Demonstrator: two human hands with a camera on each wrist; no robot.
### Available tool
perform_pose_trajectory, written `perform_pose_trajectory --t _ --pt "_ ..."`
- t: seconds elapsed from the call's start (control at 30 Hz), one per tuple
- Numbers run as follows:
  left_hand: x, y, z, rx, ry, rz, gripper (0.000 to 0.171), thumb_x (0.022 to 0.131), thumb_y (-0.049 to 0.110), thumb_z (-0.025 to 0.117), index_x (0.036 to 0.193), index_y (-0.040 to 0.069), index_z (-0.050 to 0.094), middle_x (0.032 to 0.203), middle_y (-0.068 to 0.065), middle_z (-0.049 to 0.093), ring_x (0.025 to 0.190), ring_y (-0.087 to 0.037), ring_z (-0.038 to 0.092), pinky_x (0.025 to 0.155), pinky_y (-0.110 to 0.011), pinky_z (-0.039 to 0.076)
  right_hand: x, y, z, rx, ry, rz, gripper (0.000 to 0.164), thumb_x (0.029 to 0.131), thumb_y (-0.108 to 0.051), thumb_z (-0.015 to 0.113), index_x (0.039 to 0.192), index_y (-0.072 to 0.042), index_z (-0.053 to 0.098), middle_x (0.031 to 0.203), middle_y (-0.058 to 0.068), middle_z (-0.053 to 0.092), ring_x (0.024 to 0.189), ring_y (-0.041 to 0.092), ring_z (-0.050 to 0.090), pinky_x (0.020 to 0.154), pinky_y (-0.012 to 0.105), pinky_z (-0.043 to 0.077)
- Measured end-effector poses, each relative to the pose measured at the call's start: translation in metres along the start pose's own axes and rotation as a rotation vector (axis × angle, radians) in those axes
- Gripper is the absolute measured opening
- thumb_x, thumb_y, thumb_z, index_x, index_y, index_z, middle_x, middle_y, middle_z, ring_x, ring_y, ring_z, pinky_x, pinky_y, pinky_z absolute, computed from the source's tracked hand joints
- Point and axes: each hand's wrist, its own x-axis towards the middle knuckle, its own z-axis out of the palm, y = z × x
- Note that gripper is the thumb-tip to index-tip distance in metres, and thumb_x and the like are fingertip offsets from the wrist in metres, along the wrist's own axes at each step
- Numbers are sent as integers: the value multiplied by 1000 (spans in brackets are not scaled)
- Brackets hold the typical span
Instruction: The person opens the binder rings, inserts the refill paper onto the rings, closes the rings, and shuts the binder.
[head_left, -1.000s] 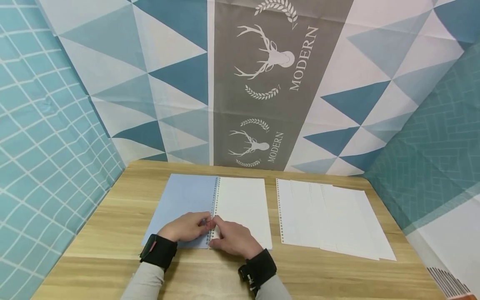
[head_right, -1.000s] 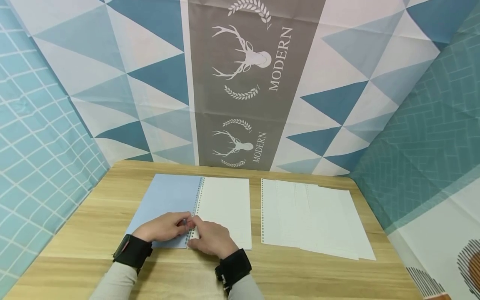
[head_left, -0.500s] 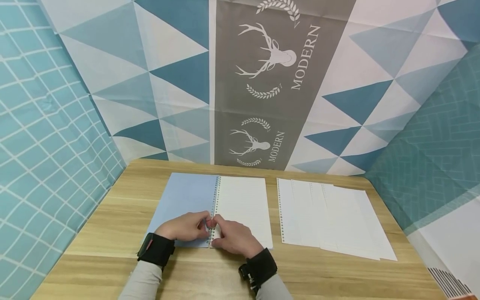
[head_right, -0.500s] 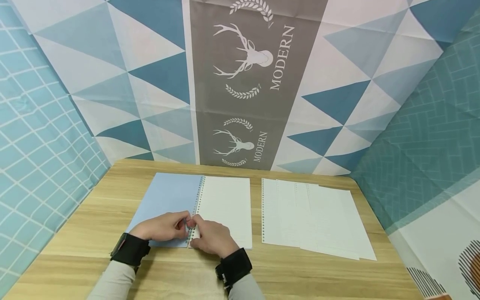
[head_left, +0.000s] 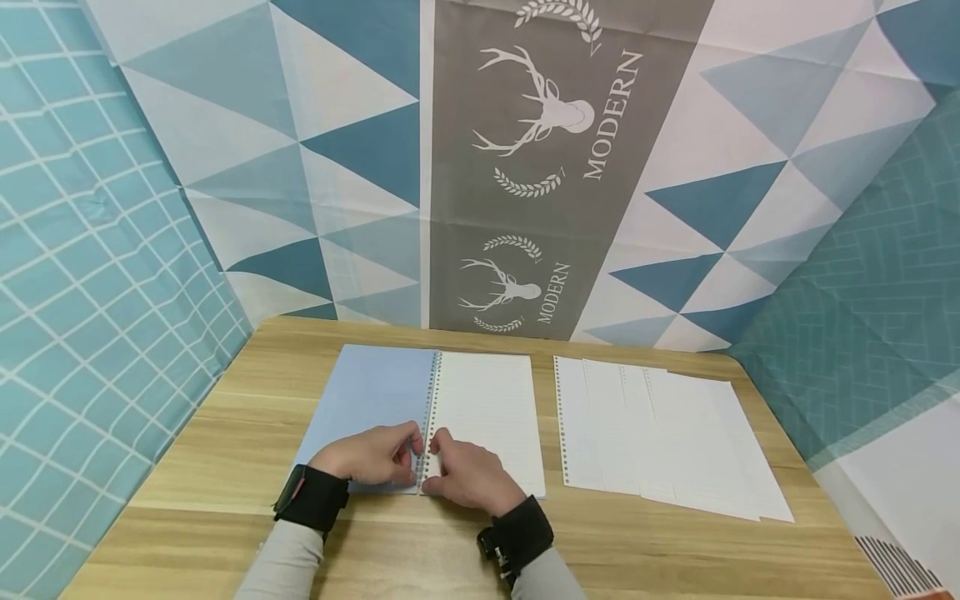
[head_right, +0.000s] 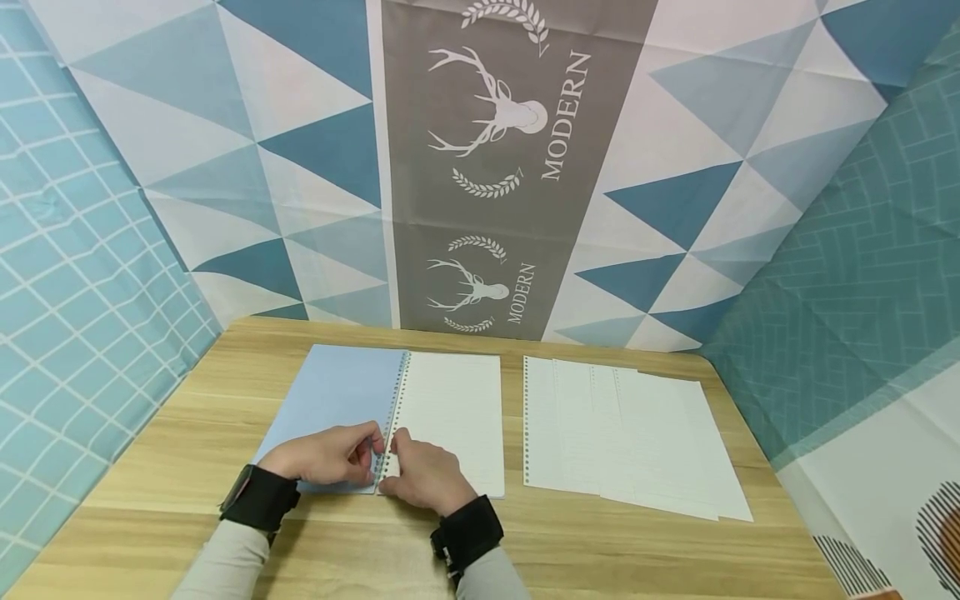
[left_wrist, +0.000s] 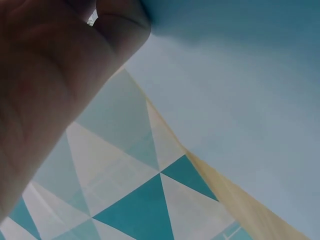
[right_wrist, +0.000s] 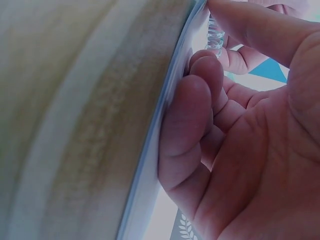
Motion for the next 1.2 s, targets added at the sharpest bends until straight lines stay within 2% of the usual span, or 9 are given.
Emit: perform_pose_trajectory --t 0.3,0.63,1.2 --pt "-2 8 -1 15 19 -25 31 86 12 80 103 10 54 75 3 58 66 -11 50 60 -22 38 -1 -3 0 -8 -3 21 35 90 -31 77 110 -21 50 68 -9 47 57 7 42 52 24 31" --pt "-2 7 -1 19 7 -40 32 86 16 80 104 11 53 76 3 57 66 -11 50 60 -23 38 -1 -4 -1 -10 -8 37 33 91 -31 76 109 -22 51 69 -9 47 58 8 42 54 24 32" --pt "1 9 2 17 -5 -34 41 81 19 84 105 15 52 77 2 56 68 -14 50 60 -26 37 0 -2 0 -32 1 2 35 91 -33 76 111 -20 51 68 -8 43 59 7 40 53 24 30"
